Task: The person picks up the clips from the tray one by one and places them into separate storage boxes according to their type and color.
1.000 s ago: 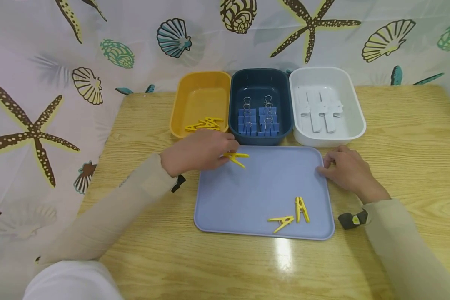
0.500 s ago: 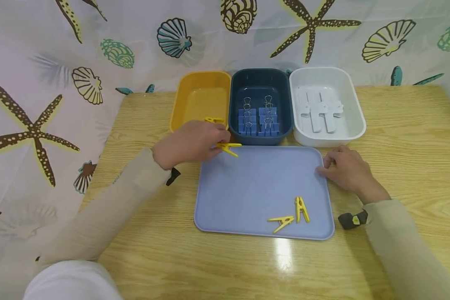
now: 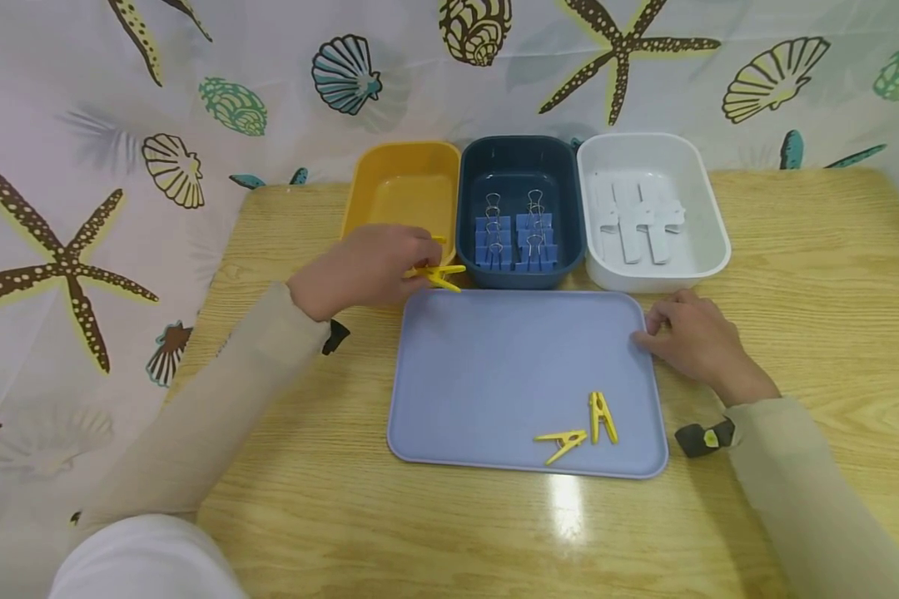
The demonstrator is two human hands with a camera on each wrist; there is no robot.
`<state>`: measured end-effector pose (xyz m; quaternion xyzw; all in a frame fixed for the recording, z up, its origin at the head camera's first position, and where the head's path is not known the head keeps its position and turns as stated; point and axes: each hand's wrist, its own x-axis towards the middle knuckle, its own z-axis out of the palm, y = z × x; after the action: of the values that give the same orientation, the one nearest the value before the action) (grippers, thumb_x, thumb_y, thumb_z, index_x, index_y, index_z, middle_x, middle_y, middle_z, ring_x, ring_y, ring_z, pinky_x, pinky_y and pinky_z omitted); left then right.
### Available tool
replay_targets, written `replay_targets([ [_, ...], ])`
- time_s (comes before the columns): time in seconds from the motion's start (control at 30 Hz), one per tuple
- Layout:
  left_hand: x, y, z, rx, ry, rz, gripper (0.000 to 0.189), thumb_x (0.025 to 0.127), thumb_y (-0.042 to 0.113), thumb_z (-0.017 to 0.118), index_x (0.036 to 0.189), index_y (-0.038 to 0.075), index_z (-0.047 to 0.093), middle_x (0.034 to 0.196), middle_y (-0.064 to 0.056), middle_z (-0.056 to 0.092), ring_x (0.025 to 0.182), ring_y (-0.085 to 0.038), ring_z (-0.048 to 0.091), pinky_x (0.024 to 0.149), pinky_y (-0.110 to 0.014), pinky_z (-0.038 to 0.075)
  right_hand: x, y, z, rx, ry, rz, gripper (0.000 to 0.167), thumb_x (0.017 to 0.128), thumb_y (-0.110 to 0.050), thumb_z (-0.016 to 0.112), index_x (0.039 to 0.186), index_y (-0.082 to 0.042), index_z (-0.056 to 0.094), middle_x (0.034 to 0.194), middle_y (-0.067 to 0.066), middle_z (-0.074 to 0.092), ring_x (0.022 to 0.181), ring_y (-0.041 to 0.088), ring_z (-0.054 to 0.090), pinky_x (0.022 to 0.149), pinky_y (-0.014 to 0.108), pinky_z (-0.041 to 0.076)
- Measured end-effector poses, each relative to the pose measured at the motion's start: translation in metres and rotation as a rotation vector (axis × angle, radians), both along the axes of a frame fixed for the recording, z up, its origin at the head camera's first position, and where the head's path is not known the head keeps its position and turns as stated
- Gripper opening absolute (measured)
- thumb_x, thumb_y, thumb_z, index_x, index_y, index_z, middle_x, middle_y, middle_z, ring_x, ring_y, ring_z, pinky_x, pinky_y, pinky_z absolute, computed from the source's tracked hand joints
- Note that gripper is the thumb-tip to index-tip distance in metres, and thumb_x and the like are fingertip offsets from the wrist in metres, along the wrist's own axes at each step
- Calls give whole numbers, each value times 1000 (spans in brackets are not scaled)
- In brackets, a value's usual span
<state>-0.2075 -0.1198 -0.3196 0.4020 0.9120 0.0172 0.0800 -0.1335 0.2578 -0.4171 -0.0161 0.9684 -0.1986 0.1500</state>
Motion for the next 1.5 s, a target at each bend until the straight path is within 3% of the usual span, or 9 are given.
replay_targets([
  [0.43, -17, -17, 1, -37, -27, 123, 19, 88, 19, 68, 104, 8, 66, 101, -7, 65, 85, -23, 55, 79, -33, 50, 0, 2, -1, 0, -2, 10, 24, 89, -31, 63, 84, -7, 61, 114, 20, 46, 102, 41, 42, 77, 54, 39],
  [0.7, -25, -28, -3, -31, 40, 164, 17, 89, 17, 65, 103, 8, 65, 98, -7, 65, 80, -24, 56, 71, -35, 50, 0, 1, 0, -2, -2, 7, 24, 88, -30, 63, 85, -7, 61, 114, 20, 46, 102, 40, 42, 77, 53, 39],
  [0.9, -30, -30, -4, -47, 49, 228, 18, 89, 16, 63, 104, 6, 65, 98, -8, 67, 76, -25, 56, 66, -35, 49, 0, 2, 0, -7, -4, 4, 24, 89, -31, 63, 86, -7, 61, 115, 20, 47, 104, 41, 42, 78, 55, 38],
  [1.13, -35, -32, -7, -64, 92, 275, 12, 88, 13, 58, 95, 6, 64, 84, -8, 62, 68, -24, 53, 56, -33, 41, -1, 3, -1, -6, -12, 5, 27, 89, -33, 62, 87, -6, 61, 115, 20, 46, 105, 42, 41, 79, 57, 38],
  [1.5, -46, -38, -16, -78, 112, 324, 12, 88, 11, 57, 95, 5, 64, 83, -10, 62, 71, -26, 53, 58, -34, 42, 1, 2, 0, -14, -5, 1, 25, 89, -31, 62, 86, -7, 60, 115, 19, 46, 105, 41, 41, 79, 57, 38],
])
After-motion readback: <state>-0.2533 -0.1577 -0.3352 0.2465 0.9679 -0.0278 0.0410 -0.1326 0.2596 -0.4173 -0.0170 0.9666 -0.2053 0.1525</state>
